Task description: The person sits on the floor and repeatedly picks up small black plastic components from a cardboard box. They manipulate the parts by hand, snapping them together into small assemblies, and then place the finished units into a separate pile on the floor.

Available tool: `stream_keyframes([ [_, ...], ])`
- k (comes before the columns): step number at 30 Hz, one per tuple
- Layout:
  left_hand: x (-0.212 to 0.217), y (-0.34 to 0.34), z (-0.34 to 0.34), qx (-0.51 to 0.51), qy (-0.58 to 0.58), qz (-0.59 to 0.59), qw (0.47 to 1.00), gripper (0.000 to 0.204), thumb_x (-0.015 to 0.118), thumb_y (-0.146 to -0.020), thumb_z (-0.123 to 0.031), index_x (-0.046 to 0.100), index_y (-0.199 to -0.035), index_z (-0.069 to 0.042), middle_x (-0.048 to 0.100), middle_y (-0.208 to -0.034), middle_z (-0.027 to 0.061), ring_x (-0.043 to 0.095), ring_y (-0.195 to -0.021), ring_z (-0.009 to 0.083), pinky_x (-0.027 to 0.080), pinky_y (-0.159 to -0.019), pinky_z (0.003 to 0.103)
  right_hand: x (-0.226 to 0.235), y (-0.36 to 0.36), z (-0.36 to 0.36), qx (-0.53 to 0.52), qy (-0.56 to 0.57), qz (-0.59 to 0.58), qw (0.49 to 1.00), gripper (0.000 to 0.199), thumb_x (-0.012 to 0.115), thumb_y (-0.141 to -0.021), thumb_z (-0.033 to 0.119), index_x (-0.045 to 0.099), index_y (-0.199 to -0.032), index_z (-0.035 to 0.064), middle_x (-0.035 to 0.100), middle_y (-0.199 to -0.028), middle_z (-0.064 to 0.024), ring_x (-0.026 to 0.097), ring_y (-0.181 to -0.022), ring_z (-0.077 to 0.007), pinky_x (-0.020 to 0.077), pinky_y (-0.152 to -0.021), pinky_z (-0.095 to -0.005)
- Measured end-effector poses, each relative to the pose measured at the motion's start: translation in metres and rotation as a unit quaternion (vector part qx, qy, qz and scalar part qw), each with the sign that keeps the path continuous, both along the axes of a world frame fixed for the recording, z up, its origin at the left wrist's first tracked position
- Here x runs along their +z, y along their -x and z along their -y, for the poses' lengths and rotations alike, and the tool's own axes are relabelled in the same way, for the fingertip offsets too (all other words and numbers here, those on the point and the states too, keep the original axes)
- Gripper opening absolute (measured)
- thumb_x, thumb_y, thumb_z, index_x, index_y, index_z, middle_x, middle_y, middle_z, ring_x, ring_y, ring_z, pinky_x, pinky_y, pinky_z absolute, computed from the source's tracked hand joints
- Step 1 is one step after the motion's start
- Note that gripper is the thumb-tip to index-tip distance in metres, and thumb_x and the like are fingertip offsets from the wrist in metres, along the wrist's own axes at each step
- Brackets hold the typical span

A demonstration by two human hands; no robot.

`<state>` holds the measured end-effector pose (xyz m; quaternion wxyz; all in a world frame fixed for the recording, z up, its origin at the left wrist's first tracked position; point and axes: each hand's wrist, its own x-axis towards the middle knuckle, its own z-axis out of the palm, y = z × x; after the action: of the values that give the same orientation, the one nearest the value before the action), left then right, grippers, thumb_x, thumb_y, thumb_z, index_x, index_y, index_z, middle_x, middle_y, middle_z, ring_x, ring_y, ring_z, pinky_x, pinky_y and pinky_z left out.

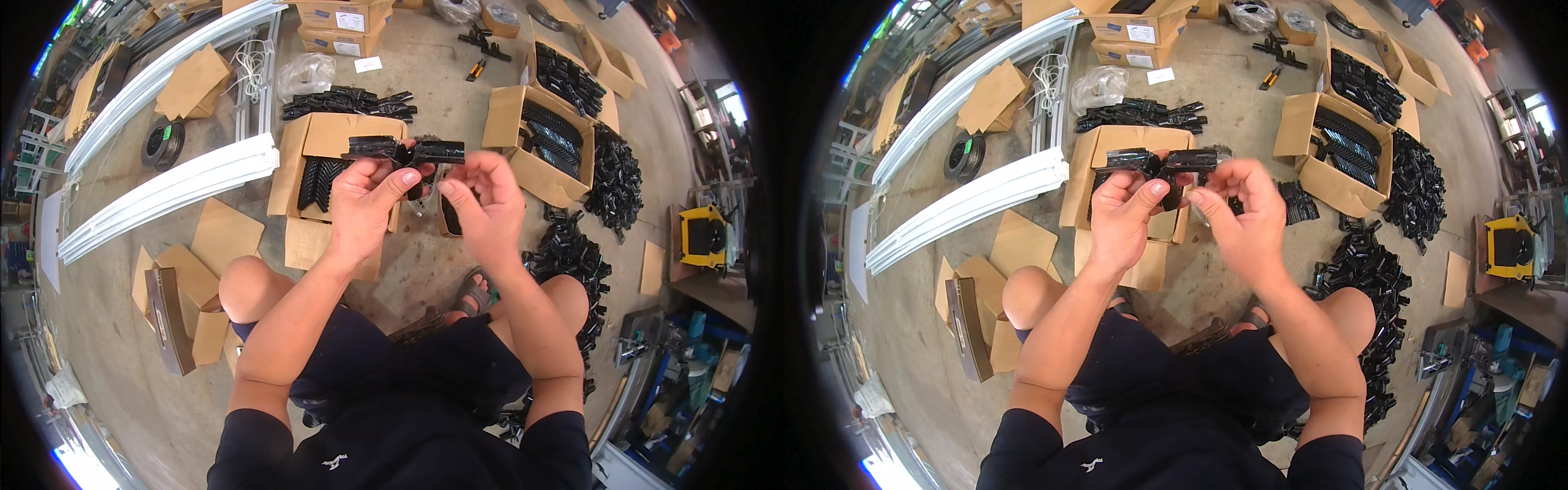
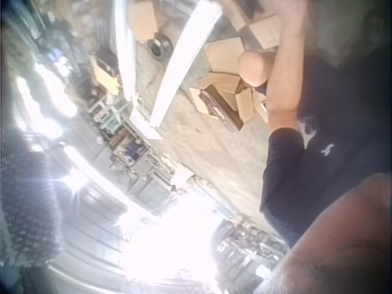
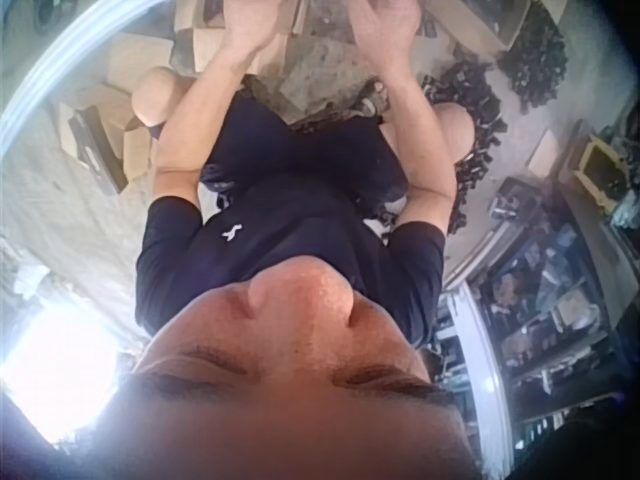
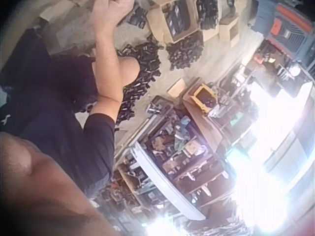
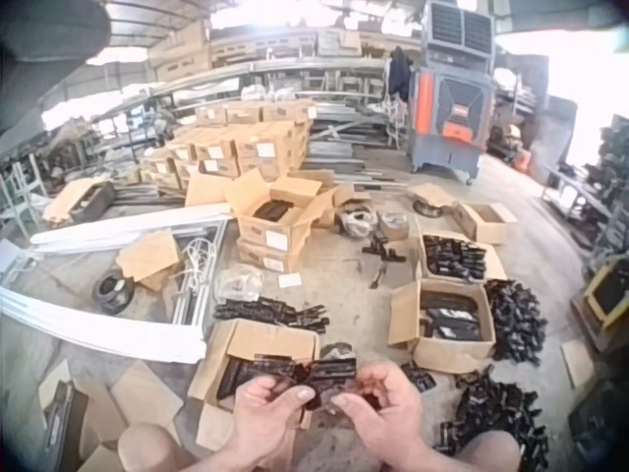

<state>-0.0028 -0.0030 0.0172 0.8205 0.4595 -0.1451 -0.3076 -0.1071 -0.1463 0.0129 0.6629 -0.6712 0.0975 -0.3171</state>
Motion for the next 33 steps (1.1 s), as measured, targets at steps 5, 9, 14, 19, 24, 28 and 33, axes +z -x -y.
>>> stream_keyframes([
  [5,0.002,-0.001,-0.007,-0.044,-0.033,0.07,0.996,0.04,0.072,-0.095,0.0,0.062,-0.134,0.005,0.074,-0.114,0.013,0.072,-0.1,0.0181,0.06,-0.088,0.033,0.028,0.005,0.014,0.076,-0.021,0.006,0.997,0.052,0.078,-0.09,0.001,0.059,-0.138,-0.0045,0.066,-0.116,-0.0128,0.067,-0.103,-0.0158,0.0545,-0.087,-0.0283],
  [9,-0.002,0.001,-0.004,-0.063,-0.056,0.076,0.994,0.042,0.071,-0.096,-0.001,0.06,-0.136,0.005,0.073,-0.116,0.0136,0.073,-0.103,0.0224,0.063,-0.09,0.037,0.018,0.012,0.019,0.085,0.018,-0.044,0.995,0.036,0.073,-0.093,-0.002,0.067,-0.128,-0.0058,0.066,-0.124,-0.0126,0.066,-0.11,-0.0168,0.0536,-0.093,-0.0284],
  [14,-0.005,-0.002,-0.003,-0.063,-0.058,0.065,0.994,0.041,0.071,-0.095,0.0,0.061,-0.134,0.005,0.073,-0.117,0.0131,0.072,-0.104,0.0211,0.063,-0.09,0.037,0.01,0.008,0.007,0.068,-0.079,0.005,0.994,0.034,0.07,-0.095,-0.005,0.066,-0.129,-0.006,0.067,-0.123,-0.0124,0.065,-0.112,-0.0163,0.053,-0.096,-0.0285],
  [19,-0.003,-0.005,-0.006,-0.079,-0.116,0.111,0.984,0.051,0.073,-0.093,0.002,0.056,-0.141,0.004,0.072,-0.119,0.0121,0.071,-0.101,0.0172,0.06,-0.089,0.032,0.017,0.008,0.013,0.083,-0.017,-0.053,0.995,0.036,0.075,-0.095,0.009,0.067,-0.127,-0.0052,0.068,-0.121,-0.0116,0.066,-0.11,-0.0172,0.0529,-0.095,-0.0321],
  [24,0.007,0.005,-0.003,-0.098,-0.16,0.141,0.972,0.083,0.079,-0.086,0.005,0.036,-0.157,-0.001,0.074,-0.113,0.0095,0.069,-0.101,0.0128,0.055,-0.091,0.027,0.016,0.008,0.031,0.141,0.101,-0.128,0.976,0.04,0.078,-0.093,0.019,0.068,-0.124,-0.004,0.069,-0.111,-0.0113,0.066,-0.101,-0.0171,0.0517,-0.089,-0.0317],
  [28,0.005,0.0,-0.005,-0.129,-0.217,0.193,0.948,0.094,0.079,-0.083,0.008,0.028,-0.161,-0.002,0.074,-0.113,0.0097,0.069,-0.102,0.0131,0.054,-0.091,0.028,0.008,0.009,0.029,0.16,0.06,-0.167,0.971,0.038,0.078,-0.093,0.019,0.069,-0.121,-0.0045,0.069,-0.107,-0.0111,0.065,-0.098,-0.0178,0.0514,-0.087,-0.031],
  [33,0.003,0.004,-0.008,-0.123,-0.166,0.151,0.967,0.092,0.082,-0.084,0.002,0.031,-0.16,-0.003,0.074,-0.119,0.0126,0.069,-0.107,0.014,0.054,-0.094,0.03,0.0,0.009,0.024,0.14,0.086,-0.14,0.976,0.038,0.078,-0.092,0.017,0.068,-0.121,-0.0044,0.068,-0.108,-0.0099,0.065,-0.098,-0.0188,0.0509,-0.087,-0.0307],
])
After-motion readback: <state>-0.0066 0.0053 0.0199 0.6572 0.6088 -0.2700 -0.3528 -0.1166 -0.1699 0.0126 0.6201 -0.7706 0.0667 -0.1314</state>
